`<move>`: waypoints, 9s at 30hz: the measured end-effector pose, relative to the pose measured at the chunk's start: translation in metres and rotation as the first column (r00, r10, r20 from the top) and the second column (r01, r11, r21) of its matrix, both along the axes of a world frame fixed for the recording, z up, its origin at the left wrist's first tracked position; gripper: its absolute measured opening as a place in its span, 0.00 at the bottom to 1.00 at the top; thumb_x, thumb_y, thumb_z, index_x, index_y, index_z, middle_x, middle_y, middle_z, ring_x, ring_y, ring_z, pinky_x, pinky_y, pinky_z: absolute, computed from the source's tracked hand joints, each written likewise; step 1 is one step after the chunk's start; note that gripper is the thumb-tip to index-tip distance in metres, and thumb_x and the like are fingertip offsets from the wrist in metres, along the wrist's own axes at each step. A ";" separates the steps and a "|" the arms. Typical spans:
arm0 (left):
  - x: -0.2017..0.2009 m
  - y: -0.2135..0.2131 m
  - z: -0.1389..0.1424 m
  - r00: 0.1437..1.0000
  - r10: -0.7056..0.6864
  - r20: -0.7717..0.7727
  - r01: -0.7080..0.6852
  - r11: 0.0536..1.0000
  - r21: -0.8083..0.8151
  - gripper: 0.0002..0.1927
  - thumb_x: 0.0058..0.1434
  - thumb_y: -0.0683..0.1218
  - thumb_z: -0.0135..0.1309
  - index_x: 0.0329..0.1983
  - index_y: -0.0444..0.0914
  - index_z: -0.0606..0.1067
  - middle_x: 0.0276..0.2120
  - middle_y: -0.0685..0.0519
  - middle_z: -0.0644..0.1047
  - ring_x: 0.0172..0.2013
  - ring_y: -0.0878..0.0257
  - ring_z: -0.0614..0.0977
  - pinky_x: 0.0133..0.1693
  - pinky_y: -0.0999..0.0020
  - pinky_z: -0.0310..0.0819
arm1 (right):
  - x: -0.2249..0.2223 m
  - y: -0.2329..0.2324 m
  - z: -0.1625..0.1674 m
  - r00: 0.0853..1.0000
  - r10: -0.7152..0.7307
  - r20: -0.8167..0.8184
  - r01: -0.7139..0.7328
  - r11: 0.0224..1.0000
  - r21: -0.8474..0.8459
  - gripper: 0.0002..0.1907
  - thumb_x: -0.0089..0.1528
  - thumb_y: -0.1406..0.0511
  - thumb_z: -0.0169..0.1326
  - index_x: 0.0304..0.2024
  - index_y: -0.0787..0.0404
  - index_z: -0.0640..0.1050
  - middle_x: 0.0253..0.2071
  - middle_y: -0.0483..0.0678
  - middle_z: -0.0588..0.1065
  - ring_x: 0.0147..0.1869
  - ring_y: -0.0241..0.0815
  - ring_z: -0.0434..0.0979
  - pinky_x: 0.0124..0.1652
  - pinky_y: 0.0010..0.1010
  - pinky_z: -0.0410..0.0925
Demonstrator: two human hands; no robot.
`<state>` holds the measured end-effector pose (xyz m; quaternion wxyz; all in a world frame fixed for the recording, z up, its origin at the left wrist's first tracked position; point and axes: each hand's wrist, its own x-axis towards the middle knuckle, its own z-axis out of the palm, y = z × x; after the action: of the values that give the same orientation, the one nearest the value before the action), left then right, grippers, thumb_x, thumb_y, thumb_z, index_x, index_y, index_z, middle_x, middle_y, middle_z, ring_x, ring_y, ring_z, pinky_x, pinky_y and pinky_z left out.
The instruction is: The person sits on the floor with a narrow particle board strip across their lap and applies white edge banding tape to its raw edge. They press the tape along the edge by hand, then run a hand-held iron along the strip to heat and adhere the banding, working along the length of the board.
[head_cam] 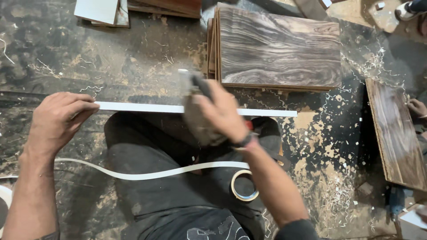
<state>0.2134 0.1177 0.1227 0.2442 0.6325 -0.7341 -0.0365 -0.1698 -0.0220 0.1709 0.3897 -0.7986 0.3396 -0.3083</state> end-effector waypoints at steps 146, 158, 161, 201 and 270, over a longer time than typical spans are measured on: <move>-0.238 -0.130 -0.006 0.984 -0.133 -0.118 0.157 0.963 0.220 0.34 0.66 0.65 0.52 0.70 0.45 0.65 0.43 0.38 0.82 0.45 0.41 0.84 0.46 0.49 0.76 | -0.187 -0.074 -0.050 0.773 -0.073 -0.631 -0.022 0.990 -0.142 0.19 0.68 0.54 0.43 0.45 0.57 0.81 0.43 0.51 0.80 0.52 0.53 0.76 0.51 0.47 0.65; -0.136 -0.111 0.011 0.986 -0.116 0.122 0.038 0.859 0.510 0.29 0.61 0.64 0.50 0.62 0.48 0.75 0.42 0.43 0.82 0.44 0.43 0.83 0.45 0.49 0.77 | -0.197 -0.083 -0.057 0.617 0.016 -0.786 -0.054 0.998 -0.022 0.21 0.69 0.52 0.39 0.45 0.55 0.80 0.42 0.51 0.80 0.52 0.54 0.77 0.51 0.47 0.67; -0.066 -0.084 0.007 0.968 0.012 0.252 -0.114 0.912 0.395 0.27 0.71 0.63 0.43 0.63 0.45 0.75 0.41 0.43 0.83 0.46 0.46 0.83 0.48 0.51 0.76 | -0.176 -0.083 -0.044 0.475 0.059 -0.878 -0.050 0.998 0.040 0.22 0.68 0.52 0.36 0.53 0.50 0.78 0.44 0.47 0.81 0.55 0.51 0.77 0.54 0.52 0.63; -0.043 -0.056 -0.013 0.943 -0.180 0.280 0.151 0.981 0.121 0.33 0.49 0.65 0.68 0.49 0.40 0.75 0.40 0.48 0.79 0.47 0.48 0.79 0.58 0.47 0.66 | -0.191 -0.095 -0.066 0.647 -0.029 -0.762 -0.028 0.998 -0.062 0.27 0.73 0.51 0.34 0.46 0.54 0.83 0.41 0.54 0.82 0.49 0.57 0.80 0.50 0.49 0.69; -0.072 -0.036 0.010 0.918 -0.157 0.365 0.139 0.987 0.077 0.45 0.43 0.67 0.62 0.61 0.38 0.73 0.51 0.45 0.78 0.55 0.49 0.78 0.63 0.46 0.62 | -0.288 -0.002 -0.137 0.676 -0.673 -0.300 0.653 0.736 -0.181 0.18 0.72 0.69 0.51 0.64 0.70 0.74 0.54 0.61 0.76 0.54 0.54 0.77 0.51 0.40 0.70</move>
<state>0.1416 0.0821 0.1329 0.0827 0.5767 -0.8114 0.0467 -0.4575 -0.0238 0.0334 0.1618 -0.6731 0.6595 -0.2930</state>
